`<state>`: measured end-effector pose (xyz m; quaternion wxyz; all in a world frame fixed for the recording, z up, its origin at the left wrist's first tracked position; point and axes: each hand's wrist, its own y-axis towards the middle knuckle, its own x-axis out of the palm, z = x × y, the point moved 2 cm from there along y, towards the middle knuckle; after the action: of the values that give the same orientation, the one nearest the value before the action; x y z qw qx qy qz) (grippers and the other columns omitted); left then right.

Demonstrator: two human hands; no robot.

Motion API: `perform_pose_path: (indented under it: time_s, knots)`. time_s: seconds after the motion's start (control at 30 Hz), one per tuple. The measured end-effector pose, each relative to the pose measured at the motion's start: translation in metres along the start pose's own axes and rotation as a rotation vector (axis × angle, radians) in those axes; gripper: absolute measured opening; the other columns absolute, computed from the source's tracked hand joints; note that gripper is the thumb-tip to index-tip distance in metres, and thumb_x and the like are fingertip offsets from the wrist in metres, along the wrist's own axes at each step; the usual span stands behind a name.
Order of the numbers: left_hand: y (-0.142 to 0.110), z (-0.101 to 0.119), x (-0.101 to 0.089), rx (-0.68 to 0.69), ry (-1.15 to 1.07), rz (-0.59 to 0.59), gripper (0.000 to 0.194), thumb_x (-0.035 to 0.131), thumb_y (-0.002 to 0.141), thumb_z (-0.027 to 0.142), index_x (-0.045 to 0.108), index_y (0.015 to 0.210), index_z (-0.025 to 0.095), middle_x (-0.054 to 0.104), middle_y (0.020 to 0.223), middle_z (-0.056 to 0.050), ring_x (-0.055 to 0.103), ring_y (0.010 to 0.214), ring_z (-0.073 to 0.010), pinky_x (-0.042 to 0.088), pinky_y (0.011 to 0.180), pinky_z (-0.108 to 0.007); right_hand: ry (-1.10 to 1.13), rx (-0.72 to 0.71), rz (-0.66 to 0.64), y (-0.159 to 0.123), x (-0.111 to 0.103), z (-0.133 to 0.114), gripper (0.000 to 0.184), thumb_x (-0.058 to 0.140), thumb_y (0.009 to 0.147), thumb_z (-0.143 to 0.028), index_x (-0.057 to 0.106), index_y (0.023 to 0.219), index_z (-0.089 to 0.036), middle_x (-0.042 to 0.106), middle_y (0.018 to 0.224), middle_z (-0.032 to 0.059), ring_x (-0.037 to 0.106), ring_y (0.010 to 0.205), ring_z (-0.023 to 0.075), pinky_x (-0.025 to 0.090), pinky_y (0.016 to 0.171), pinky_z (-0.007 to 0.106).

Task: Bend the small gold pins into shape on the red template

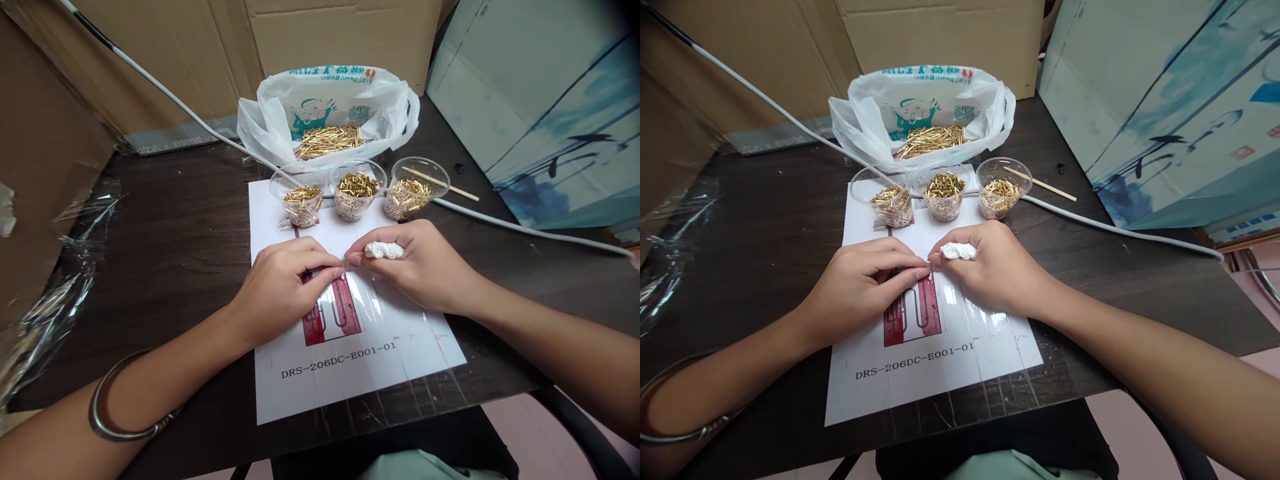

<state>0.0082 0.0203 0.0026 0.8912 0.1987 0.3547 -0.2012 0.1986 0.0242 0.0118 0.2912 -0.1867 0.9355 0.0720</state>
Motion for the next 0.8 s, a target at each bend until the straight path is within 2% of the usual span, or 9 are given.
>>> perform_pose_path:
  time_s: [0.2, 0.8]
  knots:
    - [-0.0004, 0.0009, 0.0006, 0.003, 0.019, -0.013, 0.015, 0.062, 0.086, 0.023, 0.076, 0.091, 0.023, 0.070, 0.085, 0.000, 0.060, 0.073, -0.0103, 0.044, 0.066, -0.024, -0.041, -0.020, -0.033, -0.0008, 0.0006, -0.0012, 0.015, 0.061, 0.083, -0.025, 0.075, 0.085, -0.019, 0.073, 0.081, 0.0001, 0.064, 0.073, 0.0134, 0.045, 0.069, 0.025]
    - [-0.0003, 0.0020, 0.0008, 0.024, 0.053, -0.011, 0.015, 0.063, 0.085, 0.020, 0.076, 0.091, 0.022, 0.070, 0.082, 0.000, 0.059, 0.071, -0.0094, 0.042, 0.064, -0.023, -0.076, -0.001, -0.073, -0.0001, 0.0015, 0.0000, 0.017, 0.058, 0.083, -0.026, 0.074, 0.086, -0.018, 0.073, 0.082, 0.0019, 0.063, 0.075, 0.0146, 0.044, 0.072, 0.028]
